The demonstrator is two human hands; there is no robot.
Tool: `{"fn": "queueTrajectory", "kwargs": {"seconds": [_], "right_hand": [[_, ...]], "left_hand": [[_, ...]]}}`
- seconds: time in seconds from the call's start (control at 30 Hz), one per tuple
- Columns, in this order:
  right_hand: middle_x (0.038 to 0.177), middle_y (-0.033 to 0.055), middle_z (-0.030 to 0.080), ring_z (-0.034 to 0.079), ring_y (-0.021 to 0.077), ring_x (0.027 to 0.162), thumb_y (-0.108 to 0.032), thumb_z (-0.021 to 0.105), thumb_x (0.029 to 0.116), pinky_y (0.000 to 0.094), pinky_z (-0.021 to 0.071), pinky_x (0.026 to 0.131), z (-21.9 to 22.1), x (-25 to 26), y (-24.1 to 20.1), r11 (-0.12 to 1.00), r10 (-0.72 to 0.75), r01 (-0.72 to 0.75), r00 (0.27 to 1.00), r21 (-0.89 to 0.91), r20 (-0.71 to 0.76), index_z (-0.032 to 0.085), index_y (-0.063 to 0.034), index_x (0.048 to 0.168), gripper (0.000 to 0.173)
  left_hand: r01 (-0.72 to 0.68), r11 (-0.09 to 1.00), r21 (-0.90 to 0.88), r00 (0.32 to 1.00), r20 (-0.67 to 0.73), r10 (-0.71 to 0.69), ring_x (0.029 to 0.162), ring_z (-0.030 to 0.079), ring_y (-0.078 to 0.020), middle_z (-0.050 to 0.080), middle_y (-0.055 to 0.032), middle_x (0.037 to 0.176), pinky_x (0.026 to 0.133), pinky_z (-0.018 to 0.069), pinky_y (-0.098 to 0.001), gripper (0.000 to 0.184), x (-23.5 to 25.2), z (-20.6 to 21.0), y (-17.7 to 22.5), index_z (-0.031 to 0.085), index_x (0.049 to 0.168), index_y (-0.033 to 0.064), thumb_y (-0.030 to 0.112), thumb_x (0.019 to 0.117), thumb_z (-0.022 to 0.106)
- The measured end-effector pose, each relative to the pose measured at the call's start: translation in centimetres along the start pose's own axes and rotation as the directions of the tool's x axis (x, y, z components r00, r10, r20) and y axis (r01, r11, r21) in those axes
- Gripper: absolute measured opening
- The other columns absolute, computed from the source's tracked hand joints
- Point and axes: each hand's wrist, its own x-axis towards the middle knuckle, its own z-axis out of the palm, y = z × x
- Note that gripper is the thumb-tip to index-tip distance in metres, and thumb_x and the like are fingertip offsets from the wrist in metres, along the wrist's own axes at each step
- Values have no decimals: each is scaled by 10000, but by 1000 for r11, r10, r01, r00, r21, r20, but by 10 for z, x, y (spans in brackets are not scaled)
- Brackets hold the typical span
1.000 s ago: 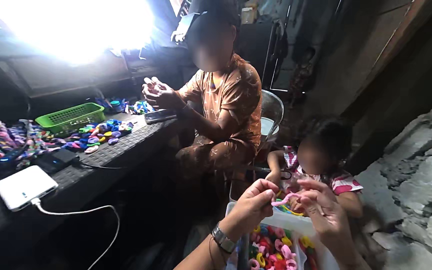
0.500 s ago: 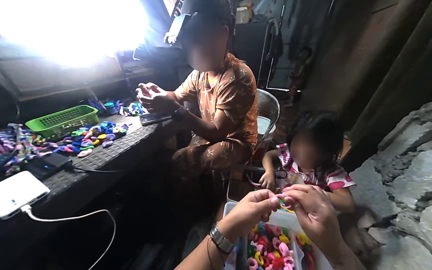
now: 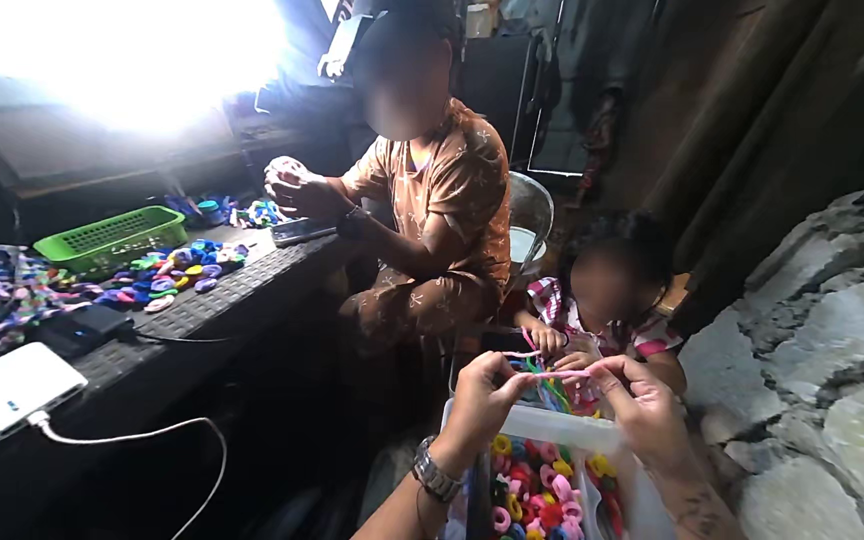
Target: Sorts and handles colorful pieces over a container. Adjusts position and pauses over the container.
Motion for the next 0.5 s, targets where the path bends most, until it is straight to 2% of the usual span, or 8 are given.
{"fn": "queueTrajectory", "kwargs": {"seconds": [0.1, 0.2, 0.27, 0.3, 0.37, 0.4, 0.47, 0.5], "right_hand": [[902, -60, 705, 647, -47, 803, -87, 581, 961, 129, 550, 741, 0, 3, 4, 999, 32, -31, 999, 19, -44, 692, -41, 956, 121], [978, -5, 692, 632, -22, 857, -60, 557, 957, 136, 534, 781, -3, 6, 7, 999, 31, -32, 997, -25, -64, 725, -23, 999, 177], [990, -4, 704, 642, -33, 885, -52, 591, 941, 128, 534, 817, -6, 9, 8, 998, 30, -33, 998, -46, -51, 720, -19, 1025, 157], [969, -9, 713, 651, -39, 877, -62, 623, 929, 127, 542, 817, -9, 11, 11, 997, 20, -24, 999, -75, -45, 707, -21, 1022, 132], [951, 24, 716, 659, 12, 887, -106, 656, 910, 184, 547, 830, -17, 16, 21, 969, -60, 55, 998, -239, -14, 727, -19, 986, 135], [928, 66, 720, 672, 100, 877, -117, 659, 902, 277, 555, 820, -22, 18, 28, 930, -127, 127, 992, -346, 22, 752, -24, 952, 141], [866, 94, 722, 696, 246, 841, -139, 646, 886, 472, 554, 793, -33, 23, 40, 812, -237, 278, 961, -512, 146, 785, -71, 891, 155], [838, 87, 722, 701, 288, 818, -161, 644, 885, 554, 531, 788, -36, 24, 45, 754, -264, 339, 941, -563, 212, 793, -101, 874, 162]], "left_hand": [[78, 959, -272, 995, 88, -55, 657, 523, 13, 562, 76, 746, 640, 459, -179, 164, 1, 1, -2, 617, 833, 88, 164, 975, 650], [140, 808, -572, 978, 205, -24, 621, 486, 40, 578, 116, 772, 591, 423, -148, 106, 1, 2, -5, 618, 925, 146, 154, 1012, 559], [169, 729, -664, 963, 268, 22, 627, 502, 41, 586, 124, 751, 600, 428, -149, 111, 1, 0, -7, 625, 912, 173, 171, 1008, 570], [148, 751, -644, 957, 285, 56, 631, 493, 47, 561, 135, 736, 603, 417, -145, 120, 2, -1, -8, 614, 901, 180, 188, 1012, 567], [-11, 931, -364, 958, 263, 114, 663, 478, 35, 511, 98, 741, 631, 411, -149, 171, 2, -2, -7, 605, 892, 100, 156, 1024, 512], [-113, 989, -95, 958, 254, 134, 720, 512, -41, 541, 7, 792, 685, 450, -206, 204, 2, -4, -4, 654, 914, 12, 125, 1024, 525], [-182, 897, 404, 968, 233, 92, 784, 633, -209, 622, -95, 861, 718, 545, -383, 189, 1, -2, 0, 701, 931, 24, 144, 999, 571], [-153, 824, 545, 979, 196, 52, 810, 665, -252, 646, -108, 890, 725, 560, -439, 179, 1, 1, 1, 708, 941, 46, 163, 993, 583]]}}
